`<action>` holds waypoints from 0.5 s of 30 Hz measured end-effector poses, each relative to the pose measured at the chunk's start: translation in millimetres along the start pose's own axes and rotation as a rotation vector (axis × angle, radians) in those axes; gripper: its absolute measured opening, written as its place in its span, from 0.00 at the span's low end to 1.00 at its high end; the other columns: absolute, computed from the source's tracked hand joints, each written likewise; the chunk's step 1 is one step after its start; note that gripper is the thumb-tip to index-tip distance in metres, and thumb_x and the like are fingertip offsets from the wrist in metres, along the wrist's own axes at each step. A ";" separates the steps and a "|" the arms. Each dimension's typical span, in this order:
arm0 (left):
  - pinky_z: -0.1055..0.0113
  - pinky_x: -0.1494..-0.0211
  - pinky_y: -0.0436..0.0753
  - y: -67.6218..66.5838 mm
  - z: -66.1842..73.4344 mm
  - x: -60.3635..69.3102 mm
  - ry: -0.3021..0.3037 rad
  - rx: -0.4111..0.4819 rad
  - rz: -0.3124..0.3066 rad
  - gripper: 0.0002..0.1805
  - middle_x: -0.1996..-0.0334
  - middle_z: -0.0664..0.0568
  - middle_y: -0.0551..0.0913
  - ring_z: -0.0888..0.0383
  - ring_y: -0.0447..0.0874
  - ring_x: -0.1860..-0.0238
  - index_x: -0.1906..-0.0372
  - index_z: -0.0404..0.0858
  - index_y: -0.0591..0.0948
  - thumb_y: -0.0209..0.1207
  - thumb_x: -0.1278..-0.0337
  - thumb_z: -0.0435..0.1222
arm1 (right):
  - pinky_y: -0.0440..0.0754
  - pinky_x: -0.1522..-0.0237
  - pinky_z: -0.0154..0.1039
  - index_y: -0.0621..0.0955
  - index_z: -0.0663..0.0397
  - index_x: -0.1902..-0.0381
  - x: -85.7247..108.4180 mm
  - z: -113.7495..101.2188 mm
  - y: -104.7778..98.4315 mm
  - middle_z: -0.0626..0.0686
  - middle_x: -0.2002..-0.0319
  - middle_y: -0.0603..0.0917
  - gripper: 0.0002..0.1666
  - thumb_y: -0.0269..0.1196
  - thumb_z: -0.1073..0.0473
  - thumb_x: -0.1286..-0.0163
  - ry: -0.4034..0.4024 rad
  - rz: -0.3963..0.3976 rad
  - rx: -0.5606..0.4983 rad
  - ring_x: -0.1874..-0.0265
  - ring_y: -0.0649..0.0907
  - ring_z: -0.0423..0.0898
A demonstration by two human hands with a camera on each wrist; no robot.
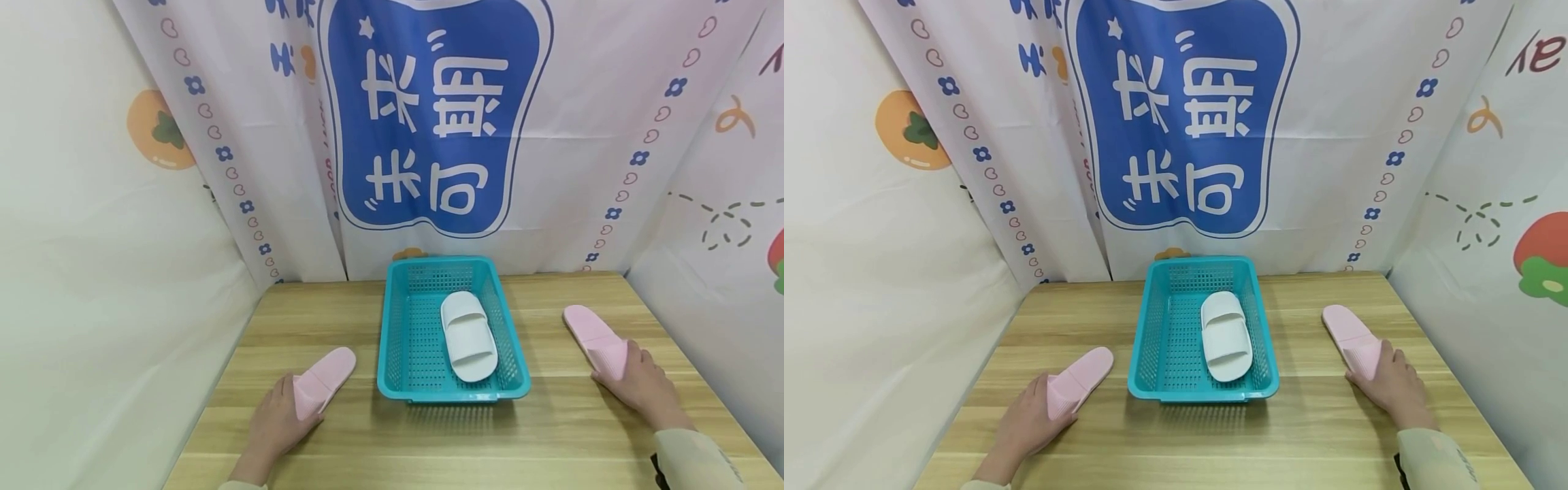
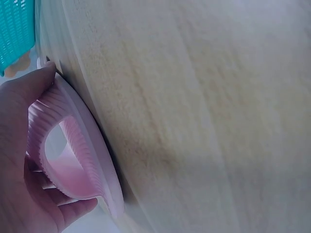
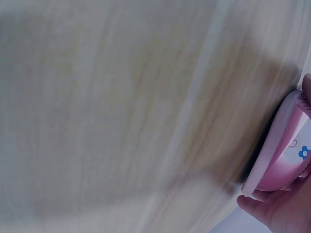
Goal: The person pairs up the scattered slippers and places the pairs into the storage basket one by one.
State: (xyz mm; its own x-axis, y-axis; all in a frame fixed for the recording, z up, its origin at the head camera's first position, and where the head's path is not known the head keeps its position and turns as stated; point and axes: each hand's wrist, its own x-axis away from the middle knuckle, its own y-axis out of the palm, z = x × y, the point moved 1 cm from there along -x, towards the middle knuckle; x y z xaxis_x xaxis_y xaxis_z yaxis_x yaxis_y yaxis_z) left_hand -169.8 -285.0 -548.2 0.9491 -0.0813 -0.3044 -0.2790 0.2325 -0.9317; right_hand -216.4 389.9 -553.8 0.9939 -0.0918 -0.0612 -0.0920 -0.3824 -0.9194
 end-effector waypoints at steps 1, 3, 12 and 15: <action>0.42 0.50 0.79 0.1 -0.2 0.0 0.000 0.001 0.000 0.58 0.46 0.26 0.73 0.33 0.78 0.52 0.38 0.19 0.64 0.75 0.68 0.56 | 0.72 0.66 0.72 0.48 0.81 0.33 0.0 0.2 0.3 0.83 0.50 0.63 0.69 0.65 0.30 0.45 0.002 -0.002 0.000 0.59 0.70 0.82; 0.42 0.50 0.79 0.7 -0.6 0.0 -0.002 0.006 0.002 0.58 0.46 0.26 0.73 0.33 0.78 0.52 0.38 0.19 0.64 0.76 0.69 0.55 | 0.72 0.65 0.72 0.48 0.81 0.33 -0.1 0.0 0.2 0.83 0.50 0.63 0.70 0.66 0.29 0.45 0.005 -0.007 -0.002 0.58 0.70 0.82; 0.42 0.52 0.80 0.8 -1.3 0.6 0.002 0.010 0.009 0.58 0.50 0.26 0.75 0.34 0.79 0.56 0.40 0.17 0.64 0.76 0.69 0.55 | 0.72 0.63 0.72 0.47 0.82 0.34 -1.5 -1.7 -2.9 0.84 0.50 0.62 0.69 0.67 0.33 0.44 0.003 -0.021 -0.011 0.58 0.70 0.82; 0.42 0.53 0.80 0.2 -1.0 0.4 0.004 0.015 0.013 0.57 0.51 0.26 0.75 0.34 0.79 0.56 0.41 0.17 0.65 0.76 0.70 0.54 | 0.72 0.63 0.71 0.47 0.82 0.34 -1.2 -1.4 -3.2 0.84 0.51 0.62 0.67 0.67 0.34 0.44 0.004 -0.023 -0.013 0.59 0.70 0.82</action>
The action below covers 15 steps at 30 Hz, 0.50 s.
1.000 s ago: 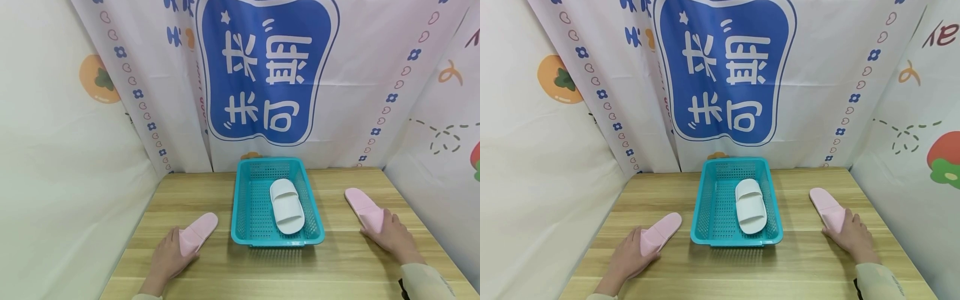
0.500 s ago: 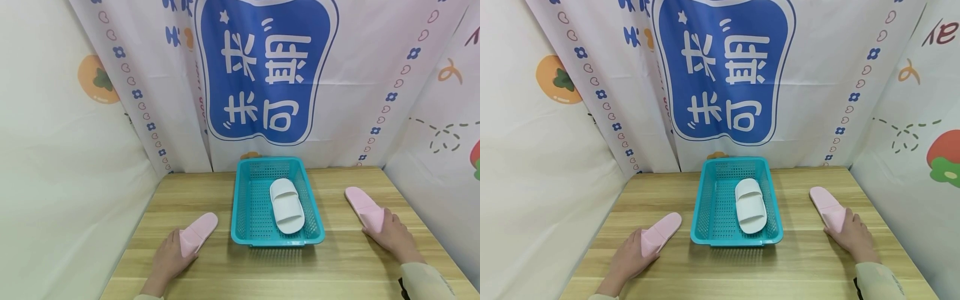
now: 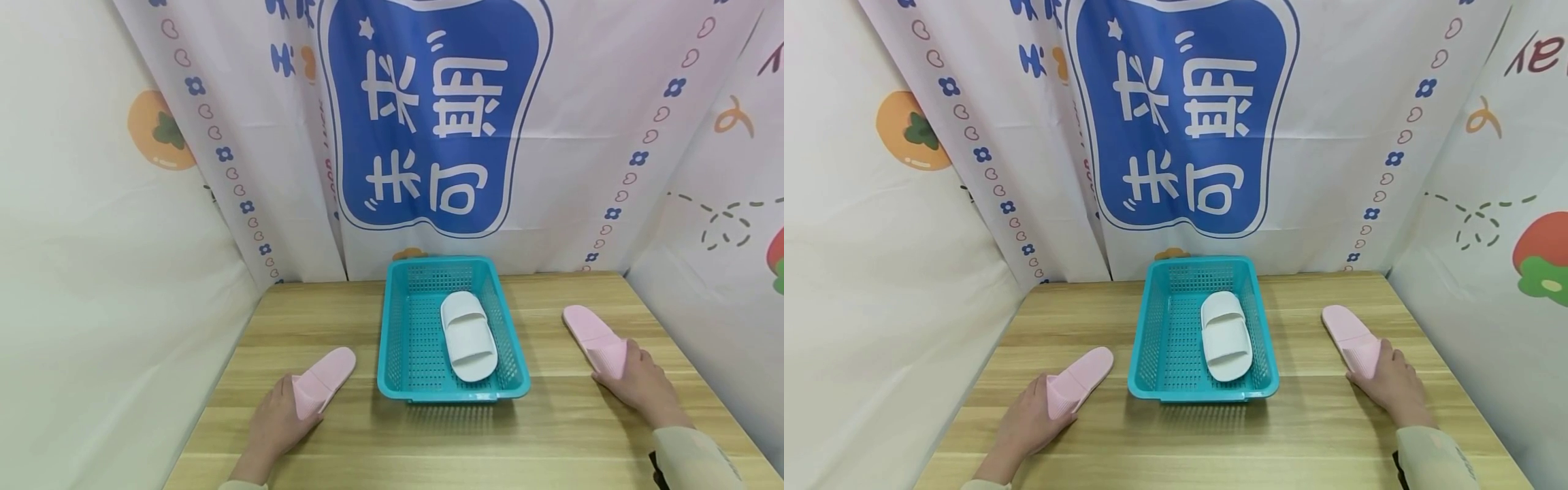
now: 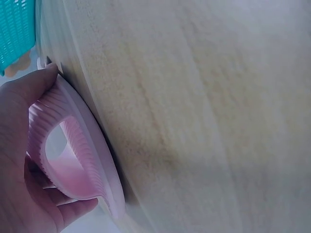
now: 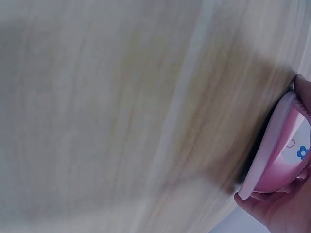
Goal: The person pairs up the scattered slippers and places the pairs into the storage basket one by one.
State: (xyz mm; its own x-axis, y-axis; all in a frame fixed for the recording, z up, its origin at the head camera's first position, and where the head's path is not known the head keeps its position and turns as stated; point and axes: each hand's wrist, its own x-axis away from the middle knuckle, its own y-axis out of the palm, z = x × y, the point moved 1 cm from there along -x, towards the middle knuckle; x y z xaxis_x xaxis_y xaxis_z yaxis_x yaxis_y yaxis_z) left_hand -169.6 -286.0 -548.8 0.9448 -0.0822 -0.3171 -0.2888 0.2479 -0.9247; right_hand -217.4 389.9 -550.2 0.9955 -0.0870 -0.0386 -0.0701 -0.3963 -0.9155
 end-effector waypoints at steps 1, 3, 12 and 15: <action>0.42 0.53 0.80 -0.1 0.2 -0.2 -0.001 0.002 0.001 0.57 0.51 0.27 0.75 0.34 0.79 0.56 0.41 0.17 0.65 0.76 0.70 0.54 | 0.72 0.63 0.71 0.48 0.82 0.34 0.1 -0.1 -0.1 0.84 0.51 0.63 0.67 0.67 0.34 0.44 0.001 0.001 -0.002 0.59 0.70 0.82; 0.42 0.53 0.80 0.5 -0.1 -0.6 -0.001 0.000 0.001 0.57 0.51 0.26 0.75 0.34 0.79 0.56 0.41 0.17 0.66 0.76 0.71 0.54 | 0.72 0.64 0.71 0.48 0.82 0.34 0.0 -0.2 -0.3 0.84 0.51 0.63 0.66 0.67 0.35 0.44 0.003 0.002 -0.004 0.59 0.70 0.82; 0.42 0.54 0.80 1.8 -0.7 -1.3 -0.015 0.001 -0.005 0.59 0.50 0.26 0.75 0.34 0.79 0.55 0.40 0.17 0.65 0.77 0.72 0.54 | 0.73 0.67 0.70 0.49 0.81 0.35 0.6 -2.5 -1.5 0.83 0.52 0.64 0.65 0.68 0.37 0.44 0.006 0.013 -0.006 0.61 0.72 0.80; 0.42 0.54 0.80 1.0 -0.4 -1.4 -0.022 -0.005 -0.011 0.58 0.50 0.28 0.76 0.35 0.79 0.55 0.40 0.18 0.65 0.76 0.71 0.55 | 0.73 0.67 0.71 0.49 0.81 0.34 1.7 -3.5 -2.0 0.84 0.52 0.63 0.65 0.69 0.37 0.44 0.004 0.019 -0.001 0.61 0.71 0.81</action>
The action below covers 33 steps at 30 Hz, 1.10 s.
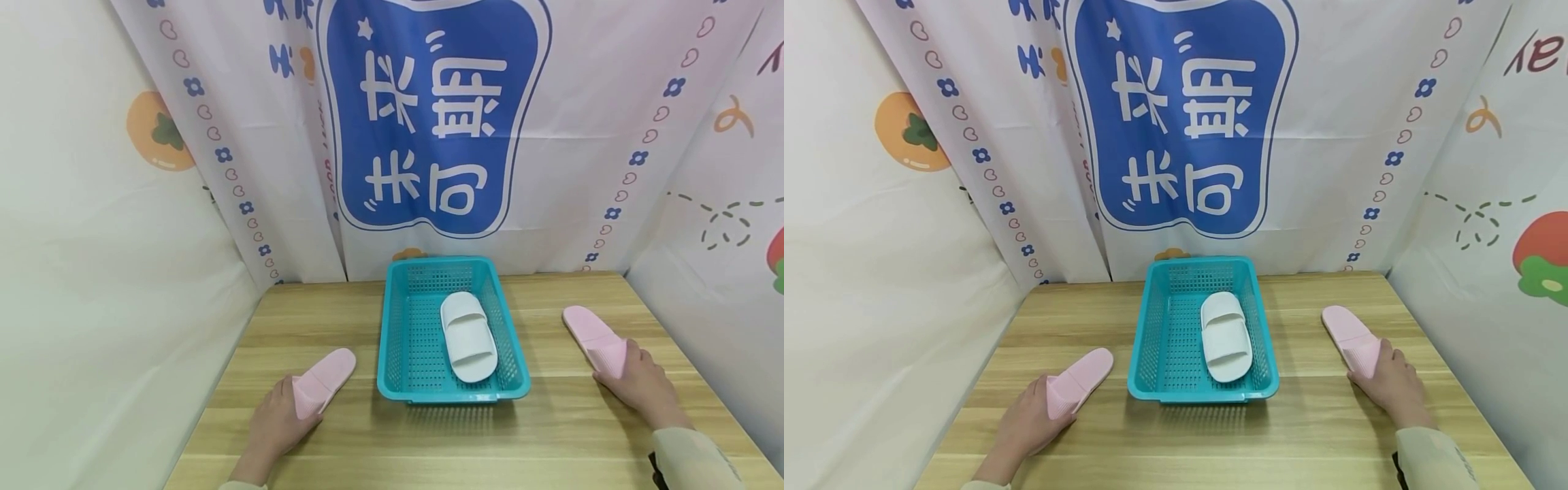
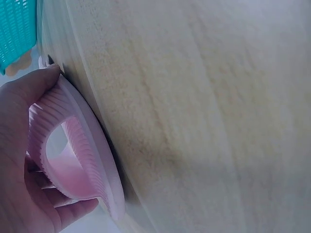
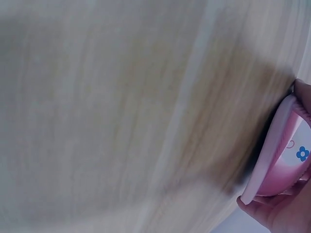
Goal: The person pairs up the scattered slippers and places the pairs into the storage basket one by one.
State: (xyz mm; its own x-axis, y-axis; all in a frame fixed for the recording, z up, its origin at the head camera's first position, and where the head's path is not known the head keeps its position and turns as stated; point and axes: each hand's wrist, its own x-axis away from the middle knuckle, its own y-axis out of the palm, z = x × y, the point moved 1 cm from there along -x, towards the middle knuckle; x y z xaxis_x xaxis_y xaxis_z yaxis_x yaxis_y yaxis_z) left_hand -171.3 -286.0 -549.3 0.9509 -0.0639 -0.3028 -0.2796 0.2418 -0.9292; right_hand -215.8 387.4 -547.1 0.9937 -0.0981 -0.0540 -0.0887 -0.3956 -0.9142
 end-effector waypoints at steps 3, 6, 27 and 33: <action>0.43 0.54 0.80 -1.2 0.4 -0.4 -0.002 -0.009 -0.006 0.57 0.50 0.28 0.76 0.35 0.79 0.55 0.40 0.18 0.65 0.76 0.70 0.55 | 0.73 0.68 0.71 0.49 0.81 0.34 0.7 -0.3 -0.2 0.84 0.52 0.63 0.65 0.69 0.37 0.44 -0.005 0.011 0.007 0.61 0.71 0.81; 0.42 0.54 0.80 -3.3 1.0 -0.1 -0.007 -0.009 -0.009 0.57 0.49 0.27 0.75 0.34 0.79 0.55 0.39 0.19 0.65 0.76 0.70 0.54 | 0.73 0.68 0.71 0.50 0.80 0.34 1.5 0.4 -0.2 0.83 0.52 0.63 0.64 0.69 0.37 0.44 -0.008 0.016 0.014 0.61 0.71 0.81; 0.39 0.49 0.77 -9.7 -2.7 -10.8 0.043 -0.015 0.062 0.57 0.46 0.24 0.73 0.30 0.76 0.50 0.38 0.17 0.63 0.73 0.67 0.53 | 0.68 0.60 0.74 0.53 0.79 0.33 2.1 -3.0 -6.8 0.82 0.48 0.63 0.64 0.73 0.41 0.49 -0.100 0.164 0.083 0.56 0.67 0.80; 0.37 0.48 0.75 -16.6 -1.8 -16.5 0.045 -0.002 0.075 0.57 0.45 0.24 0.72 0.30 0.74 0.48 0.37 0.18 0.62 0.75 0.67 0.52 | 0.68 0.61 0.74 0.55 0.76 0.33 0.2 -4.3 -11.4 0.82 0.49 0.64 0.61 0.75 0.47 0.50 -0.142 0.212 0.082 0.56 0.67 0.80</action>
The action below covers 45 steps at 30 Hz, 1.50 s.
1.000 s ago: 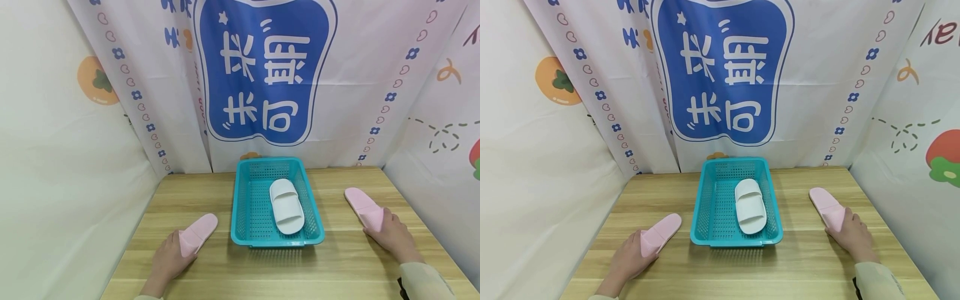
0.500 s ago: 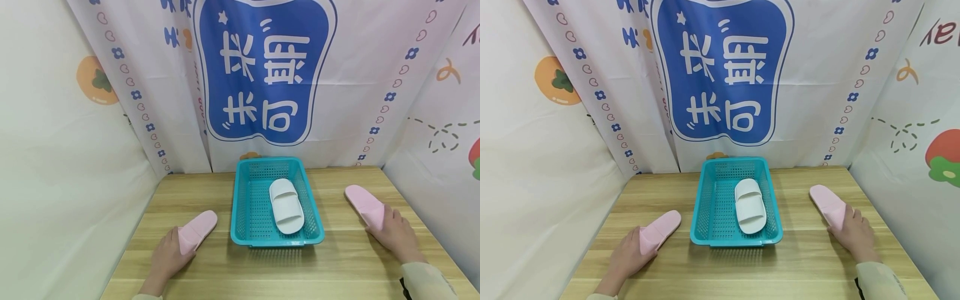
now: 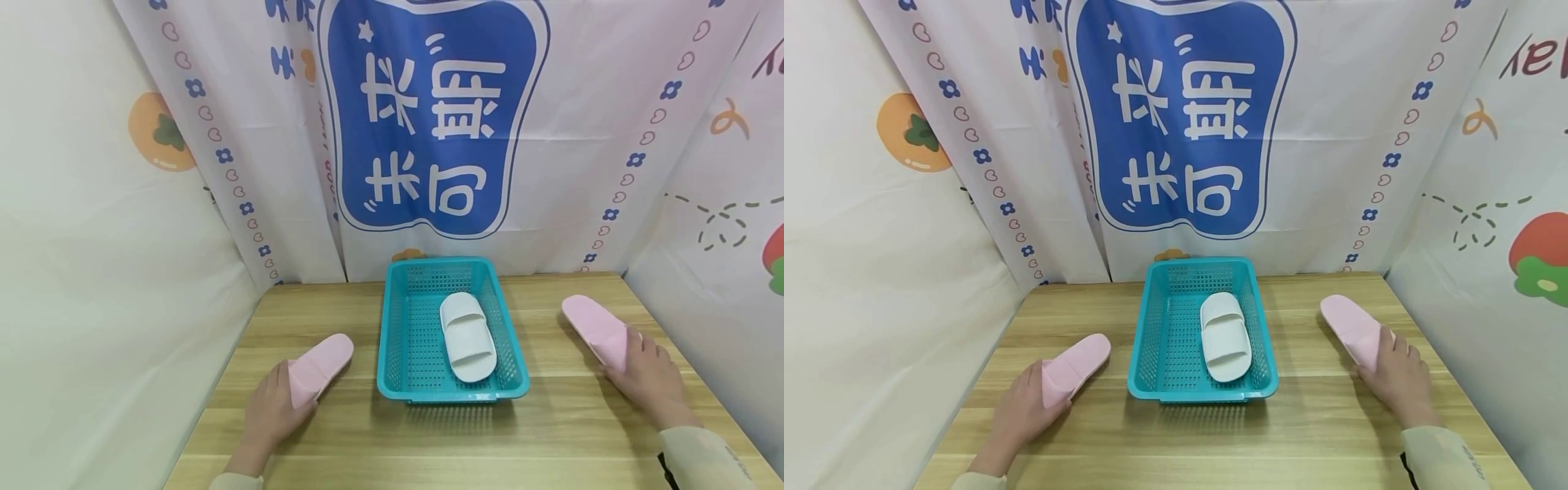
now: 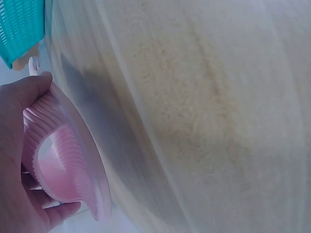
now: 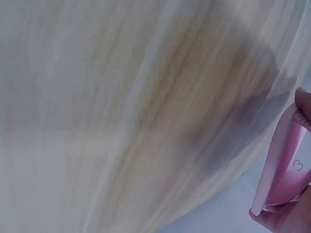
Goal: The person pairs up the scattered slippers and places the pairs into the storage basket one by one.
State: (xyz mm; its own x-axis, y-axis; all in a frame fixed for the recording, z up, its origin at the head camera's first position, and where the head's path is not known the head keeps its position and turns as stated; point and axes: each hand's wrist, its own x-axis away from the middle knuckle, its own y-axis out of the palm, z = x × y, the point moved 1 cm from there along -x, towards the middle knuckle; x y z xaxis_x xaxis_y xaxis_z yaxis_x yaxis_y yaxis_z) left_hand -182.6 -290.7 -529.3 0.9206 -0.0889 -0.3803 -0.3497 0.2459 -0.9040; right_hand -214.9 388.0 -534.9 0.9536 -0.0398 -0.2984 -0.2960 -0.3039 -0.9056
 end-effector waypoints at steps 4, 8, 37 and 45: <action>0.38 0.50 0.76 -1.9 -0.1 -3.6 0.015 -0.004 0.036 0.57 0.45 0.24 0.72 0.30 0.75 0.50 0.37 0.18 0.63 0.76 0.69 0.52 | 0.68 0.63 0.73 0.55 0.76 0.33 -2.1 0.5 -2.8 0.81 0.50 0.64 0.60 0.74 0.49 0.50 -0.021 0.014 0.004 0.57 0.67 0.79; 0.38 0.51 0.77 -4.0 0.4 -6.4 0.033 -0.007 0.076 0.57 0.46 0.25 0.73 0.31 0.76 0.51 0.37 0.19 0.64 0.77 0.70 0.51 | 0.68 0.65 0.73 0.55 0.75 0.32 -3.4 0.0 -5.6 0.81 0.49 0.64 0.60 0.74 0.51 0.51 -0.034 0.037 0.011 0.57 0.68 0.79; 0.40 0.48 0.76 -3.9 -2.5 -31.4 0.157 -0.027 0.208 0.62 0.46 0.27 0.74 0.32 0.75 0.50 0.35 0.22 0.65 0.80 0.79 0.51 | 0.66 0.66 0.72 0.57 0.69 0.31 -8.8 -13.6 -31.1 0.77 0.46 0.64 0.61 0.76 0.52 0.56 -0.123 0.207 0.073 0.55 0.67 0.77; 0.41 0.52 0.78 -6.9 -2.2 -38.0 0.256 -0.049 0.316 0.58 0.49 0.29 0.76 0.33 0.77 0.54 0.38 0.23 0.70 0.79 0.81 0.50 | 0.66 0.62 0.74 0.56 0.68 0.30 -10.8 -21.0 -36.3 0.79 0.45 0.64 0.62 0.76 0.53 0.56 -0.144 0.221 0.079 0.52 0.66 0.78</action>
State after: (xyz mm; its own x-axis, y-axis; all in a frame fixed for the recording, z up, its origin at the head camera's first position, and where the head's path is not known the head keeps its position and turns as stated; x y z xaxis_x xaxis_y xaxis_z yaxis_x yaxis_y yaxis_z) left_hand -215.5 -291.1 -509.1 0.6956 -0.2552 -0.6716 -0.6219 0.2543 -0.7407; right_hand -213.3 379.4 -492.5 0.8496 0.0411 -0.5259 -0.5046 -0.2271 -0.8330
